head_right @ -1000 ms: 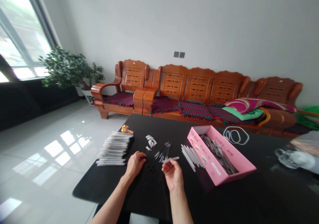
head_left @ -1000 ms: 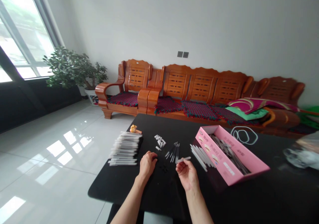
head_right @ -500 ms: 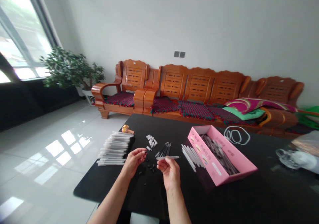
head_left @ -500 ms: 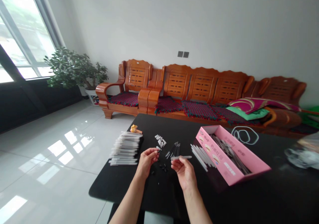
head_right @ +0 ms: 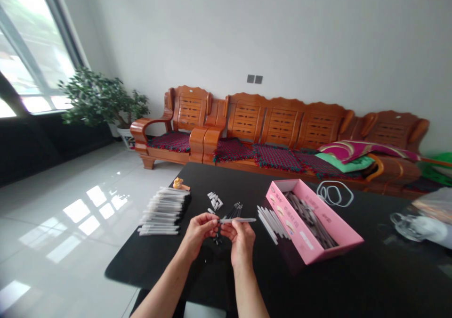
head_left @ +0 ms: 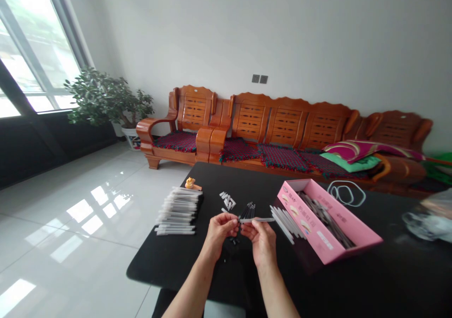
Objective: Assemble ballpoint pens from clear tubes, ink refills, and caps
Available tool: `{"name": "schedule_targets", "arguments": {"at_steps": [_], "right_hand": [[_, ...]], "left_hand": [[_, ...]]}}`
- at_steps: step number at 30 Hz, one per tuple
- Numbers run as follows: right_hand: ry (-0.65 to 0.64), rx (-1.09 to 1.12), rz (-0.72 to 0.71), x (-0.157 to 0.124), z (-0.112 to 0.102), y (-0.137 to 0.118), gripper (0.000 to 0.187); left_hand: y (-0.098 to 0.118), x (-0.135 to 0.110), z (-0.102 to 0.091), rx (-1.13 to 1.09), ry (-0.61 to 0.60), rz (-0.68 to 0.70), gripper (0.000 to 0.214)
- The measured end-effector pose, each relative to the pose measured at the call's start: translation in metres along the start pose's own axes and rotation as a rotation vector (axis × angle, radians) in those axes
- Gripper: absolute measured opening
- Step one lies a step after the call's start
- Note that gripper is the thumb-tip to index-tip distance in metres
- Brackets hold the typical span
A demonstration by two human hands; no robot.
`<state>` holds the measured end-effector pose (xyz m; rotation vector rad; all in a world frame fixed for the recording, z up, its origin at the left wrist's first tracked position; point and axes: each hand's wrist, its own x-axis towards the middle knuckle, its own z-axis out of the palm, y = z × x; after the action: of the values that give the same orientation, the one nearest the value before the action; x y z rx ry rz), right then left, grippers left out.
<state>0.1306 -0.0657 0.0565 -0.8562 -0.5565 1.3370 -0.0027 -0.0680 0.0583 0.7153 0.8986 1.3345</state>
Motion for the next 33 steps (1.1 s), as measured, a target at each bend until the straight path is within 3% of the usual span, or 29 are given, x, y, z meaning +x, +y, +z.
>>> {"name": "schedule_targets", "arguments": {"at_steps": [9, 18, 25, 33], "right_hand": [[-0.002, -0.050, -0.035, 0.002, -0.001, 0.001, 0.032], [0.067, -0.021, 0.035, 0.006, -0.001, 0.002, 0.030], [0.071, -0.020, 0.036, 0.006, -0.003, 0.003, 0.030], [0.087, -0.043, 0.034, 0.007, -0.004, 0.006, 0.031]], "left_hand": [[-0.004, 0.003, 0.000, 0.075, -0.015, 0.068, 0.032], [-0.012, 0.004, -0.003, 0.506, 0.028, 0.365, 0.020], [-0.017, 0.008, -0.004, 0.432, 0.021, 0.216, 0.044], [-0.015, 0.010, -0.005, 0.361, -0.025, 0.219, 0.038]]}}
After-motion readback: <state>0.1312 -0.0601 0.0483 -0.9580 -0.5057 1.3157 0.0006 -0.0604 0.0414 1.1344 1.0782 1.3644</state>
